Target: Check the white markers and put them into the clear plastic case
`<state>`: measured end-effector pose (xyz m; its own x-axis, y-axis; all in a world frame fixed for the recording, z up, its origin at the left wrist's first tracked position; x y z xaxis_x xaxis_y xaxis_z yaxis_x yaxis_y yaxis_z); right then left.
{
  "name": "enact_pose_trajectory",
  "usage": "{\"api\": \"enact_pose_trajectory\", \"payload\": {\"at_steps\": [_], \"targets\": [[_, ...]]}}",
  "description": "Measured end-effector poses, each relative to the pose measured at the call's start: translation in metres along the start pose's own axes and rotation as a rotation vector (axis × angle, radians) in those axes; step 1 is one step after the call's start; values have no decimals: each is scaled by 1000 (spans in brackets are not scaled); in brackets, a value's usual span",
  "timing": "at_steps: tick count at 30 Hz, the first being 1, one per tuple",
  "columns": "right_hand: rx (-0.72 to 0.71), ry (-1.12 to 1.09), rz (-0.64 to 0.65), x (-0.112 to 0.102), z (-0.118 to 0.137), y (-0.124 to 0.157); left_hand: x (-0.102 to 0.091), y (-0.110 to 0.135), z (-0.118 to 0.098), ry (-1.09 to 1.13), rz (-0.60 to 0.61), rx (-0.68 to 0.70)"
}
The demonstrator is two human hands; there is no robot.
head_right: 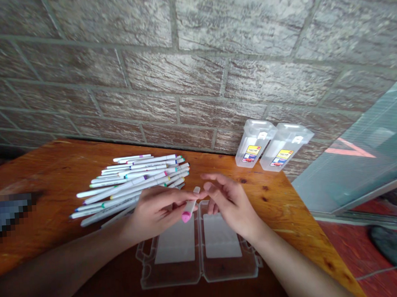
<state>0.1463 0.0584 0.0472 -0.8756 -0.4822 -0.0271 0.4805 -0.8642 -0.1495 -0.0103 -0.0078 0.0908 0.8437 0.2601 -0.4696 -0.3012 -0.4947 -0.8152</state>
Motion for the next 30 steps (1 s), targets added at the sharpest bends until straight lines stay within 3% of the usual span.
{"api": "enact_pose_trajectory", "payload": {"at_steps": [6, 12, 30], "targets": [[170, -229, -6, 7, -8, 0, -1, -2, -3, -23, 2, 28], [228, -386, -7, 11, -15, 2, 1, 0, -3, -31, -13, 69], [323, -516, 41, 14, -29, 3, 5, 3, -10, -87, 15, 183]]}}
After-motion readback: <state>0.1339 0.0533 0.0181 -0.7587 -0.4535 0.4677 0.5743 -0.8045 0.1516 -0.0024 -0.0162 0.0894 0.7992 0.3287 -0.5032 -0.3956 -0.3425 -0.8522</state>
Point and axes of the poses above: each hand's wrist, its own y-axis away from the middle knuckle, its own x-axis out of the palm, z = x × y, the point moved 7 cm from there along -y, towards the middle knuckle, and after that the axes turned 7 degrees about -y, right-handed, at the moved point
